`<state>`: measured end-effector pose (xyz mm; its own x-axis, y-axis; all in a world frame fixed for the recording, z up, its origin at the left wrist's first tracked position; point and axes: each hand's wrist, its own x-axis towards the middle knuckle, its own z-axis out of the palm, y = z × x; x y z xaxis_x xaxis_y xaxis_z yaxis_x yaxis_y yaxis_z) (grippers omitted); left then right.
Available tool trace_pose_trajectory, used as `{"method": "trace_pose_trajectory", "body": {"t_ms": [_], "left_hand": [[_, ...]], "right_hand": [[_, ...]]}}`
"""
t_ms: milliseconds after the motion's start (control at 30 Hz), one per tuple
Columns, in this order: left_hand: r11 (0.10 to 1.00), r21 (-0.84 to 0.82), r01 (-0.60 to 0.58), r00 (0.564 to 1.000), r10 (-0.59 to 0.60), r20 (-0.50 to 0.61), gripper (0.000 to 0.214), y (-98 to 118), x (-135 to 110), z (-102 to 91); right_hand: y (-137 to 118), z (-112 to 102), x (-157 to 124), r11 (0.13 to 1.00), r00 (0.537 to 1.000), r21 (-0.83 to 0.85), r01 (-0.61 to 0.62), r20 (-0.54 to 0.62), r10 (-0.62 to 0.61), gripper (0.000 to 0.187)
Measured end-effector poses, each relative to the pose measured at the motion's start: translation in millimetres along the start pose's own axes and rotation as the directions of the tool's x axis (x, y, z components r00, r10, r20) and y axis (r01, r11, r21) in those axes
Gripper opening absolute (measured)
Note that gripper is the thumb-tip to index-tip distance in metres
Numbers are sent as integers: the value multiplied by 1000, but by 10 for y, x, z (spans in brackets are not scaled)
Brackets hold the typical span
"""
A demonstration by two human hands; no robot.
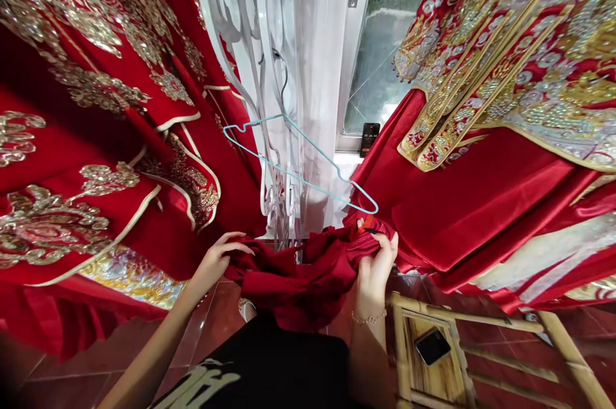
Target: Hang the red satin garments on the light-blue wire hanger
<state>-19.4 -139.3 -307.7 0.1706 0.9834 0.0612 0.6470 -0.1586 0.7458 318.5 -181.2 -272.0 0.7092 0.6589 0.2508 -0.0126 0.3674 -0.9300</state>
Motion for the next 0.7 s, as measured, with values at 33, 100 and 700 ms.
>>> {"method": "trace_pose_trajectory", "body": {"t_ms": [33, 100, 700], "left_hand": [[993, 99, 61, 998, -62, 14, 48, -67, -29, 26], [928, 300, 220, 973, -230, 0, 51, -191, -80, 67], [976, 45, 214, 976, -211, -62, 27, -899, -446, 456]], "right_hand": [[25, 25, -24, 994, 998, 92, -52, -31, 55, 19], [58, 86, -87, 958, 983, 247, -144, -78, 167, 21], [-14, 242, -506, 974, 993, 217, -68, -84, 88, 27]]}}
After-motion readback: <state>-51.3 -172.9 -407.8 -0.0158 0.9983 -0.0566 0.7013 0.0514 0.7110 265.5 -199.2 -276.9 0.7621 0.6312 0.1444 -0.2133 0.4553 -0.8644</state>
